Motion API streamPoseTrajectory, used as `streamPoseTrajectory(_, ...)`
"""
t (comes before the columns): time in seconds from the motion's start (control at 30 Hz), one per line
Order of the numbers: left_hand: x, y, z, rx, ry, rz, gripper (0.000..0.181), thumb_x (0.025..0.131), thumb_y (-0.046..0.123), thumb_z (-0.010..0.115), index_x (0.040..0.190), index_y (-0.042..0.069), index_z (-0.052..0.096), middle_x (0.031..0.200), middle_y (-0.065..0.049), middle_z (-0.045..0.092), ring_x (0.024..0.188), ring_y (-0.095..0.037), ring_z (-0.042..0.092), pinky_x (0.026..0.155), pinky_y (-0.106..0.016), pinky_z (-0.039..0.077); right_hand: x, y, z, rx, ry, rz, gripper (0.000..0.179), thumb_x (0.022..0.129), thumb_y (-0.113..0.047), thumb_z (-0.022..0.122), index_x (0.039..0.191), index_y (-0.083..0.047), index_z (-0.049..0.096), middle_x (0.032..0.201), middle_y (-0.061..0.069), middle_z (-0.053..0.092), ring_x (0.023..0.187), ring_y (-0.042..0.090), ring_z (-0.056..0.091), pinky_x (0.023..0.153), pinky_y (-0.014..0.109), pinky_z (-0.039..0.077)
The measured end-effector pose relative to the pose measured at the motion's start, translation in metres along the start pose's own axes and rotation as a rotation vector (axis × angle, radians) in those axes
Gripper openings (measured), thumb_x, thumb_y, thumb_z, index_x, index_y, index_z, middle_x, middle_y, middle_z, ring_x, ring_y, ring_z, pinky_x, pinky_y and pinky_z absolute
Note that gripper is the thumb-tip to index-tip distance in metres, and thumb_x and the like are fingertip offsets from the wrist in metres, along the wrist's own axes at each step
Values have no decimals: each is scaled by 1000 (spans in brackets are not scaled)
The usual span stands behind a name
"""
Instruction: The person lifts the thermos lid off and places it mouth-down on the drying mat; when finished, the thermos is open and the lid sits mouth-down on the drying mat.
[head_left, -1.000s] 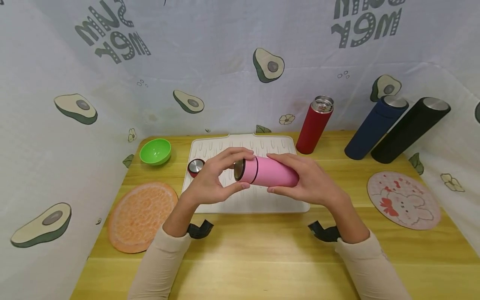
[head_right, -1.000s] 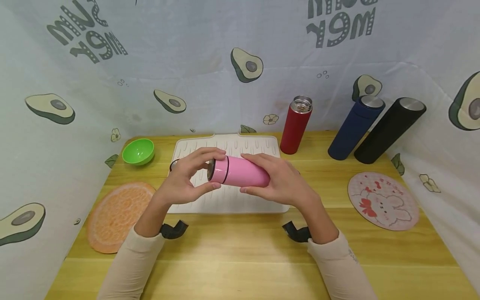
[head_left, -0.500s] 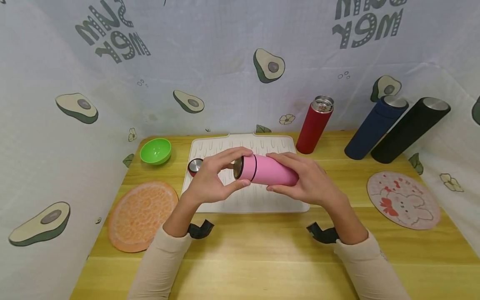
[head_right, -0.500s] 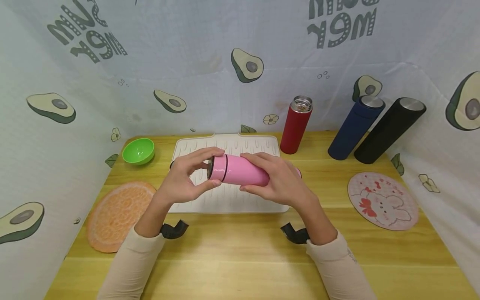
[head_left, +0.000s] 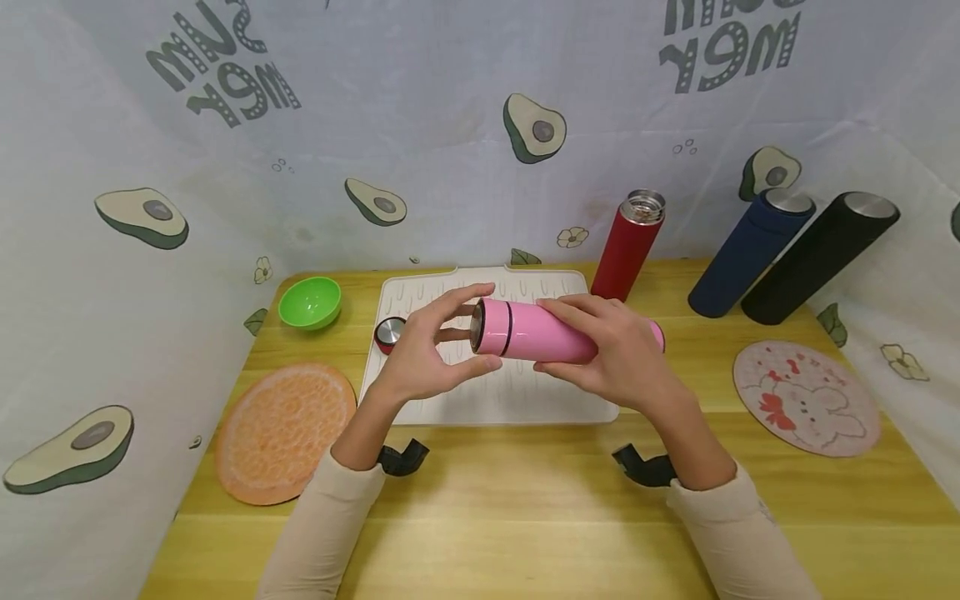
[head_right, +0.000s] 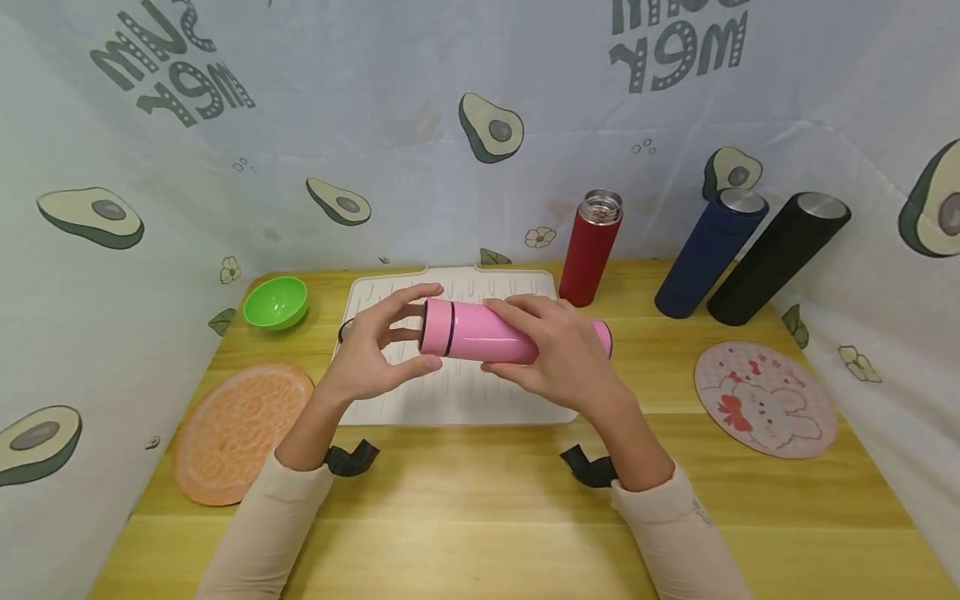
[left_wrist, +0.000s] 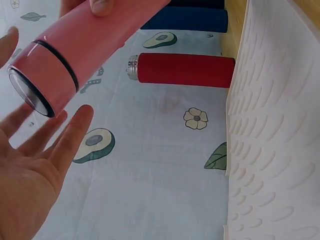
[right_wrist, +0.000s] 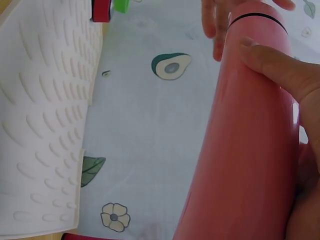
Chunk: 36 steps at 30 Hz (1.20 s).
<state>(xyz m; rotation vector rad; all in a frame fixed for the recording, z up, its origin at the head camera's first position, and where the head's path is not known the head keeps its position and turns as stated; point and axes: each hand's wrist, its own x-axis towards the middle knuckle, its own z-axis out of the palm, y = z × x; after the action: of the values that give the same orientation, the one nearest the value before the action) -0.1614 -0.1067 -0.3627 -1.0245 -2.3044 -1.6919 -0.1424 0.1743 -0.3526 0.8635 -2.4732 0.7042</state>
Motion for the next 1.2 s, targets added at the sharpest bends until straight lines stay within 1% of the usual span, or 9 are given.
streamPoseTrajectory(0.07, 0, 0, -1, -16, -47, 58, 78, 80, 11, 89, 149, 21, 54, 154, 1, 51, 134, -18, 57, 100, -35, 59, -1, 2, -1, 16, -2, 8, 78, 67, -36, 97, 137, -21, 67, 125, 6, 70, 106, 27, 66, 79, 47, 60)
streamPoseTrajectory(0.17, 0, 1, -1, -37, -101, 128, 71, 81, 6, 87, 145, 13, 57, 159, -2, 46, 143, -21, 50, 104, -38, 56, -2, 4, -2, 32, -19, 15, 77, 68, -36, 97, 137, -20, 67, 125, 7, 70, 106, 27, 66, 79, 48, 61)
streamPoseTrajectory(0.37, 0, 2, -3, -85, -136, 154, 56, 85, -3, 79, 138, 4, 62, 154, -8, 49, 139, -24, 53, 102, -38, 57, -3, 5, -4, 37, -57, 34, 76, 70, -37, 96, 138, -20, 66, 126, 7, 69, 107, 29, 66, 80, 49, 61)
streamPoseTrajectory(0.47, 0, 1, -3, -111, -131, 136, 57, 85, -5, 79, 138, 2, 62, 151, -10, 51, 137, -25, 54, 100, -38, 59, -3, 4, -3, 36, -67, 36, 76, 70, -37, 95, 139, -21, 66, 127, 7, 69, 108, 29, 66, 80, 48, 60)
streamPoseTrajectory(0.57, -1, 0, -4, -104, -114, 97, 59, 85, -2, 81, 140, 6, 62, 149, -7, 54, 135, -22, 56, 96, -37, 61, -3, 4, -2, 27, -60, 30, 76, 70, -37, 95, 139, -22, 66, 128, 7, 69, 109, 28, 66, 80, 48, 60)
streamPoseTrajectory(0.77, -1, 2, -2, -78, -55, -19, 58, 86, 11, 83, 140, 19, 63, 139, 0, 62, 111, -20, 66, 86, -34, 64, -3, 4, 2, 5, -23, 5, 77, 69, -37, 96, 137, -20, 67, 127, 8, 70, 109, 29, 66, 80, 48, 60)
streamPoseTrajectory(1.03, -1, 2, 0, 23, 56, -165, 48, 88, 29, 83, 134, 28, 68, 115, -5, 74, 85, -15, 76, 77, -35, 65, -1, 1, 5, -15, 4, -10, 77, 68, -39, 96, 137, -20, 67, 125, 7, 70, 108, 28, 66, 80, 47, 58)
streamPoseTrajectory(1.1, 0, 1, 0, 31, 58, -169, 48, 89, 32, 82, 135, 31, 67, 117, -4, 73, 88, -14, 76, 79, -34, 65, -1, 1, 5, -17, 6, -7, 77, 68, -39, 96, 137, -20, 67, 125, 7, 70, 107, 28, 66, 80, 47, 58)
streamPoseTrajectory(1.2, 0, -1, -1, 29, 25, -126, 61, 88, 29, 83, 144, 35, 58, 136, 0, 66, 108, -12, 72, 89, -31, 62, -1, 2, 5, -14, 2, 4, 77, 68, -38, 97, 137, -20, 67, 125, 7, 70, 107, 28, 66, 79, 47, 58)
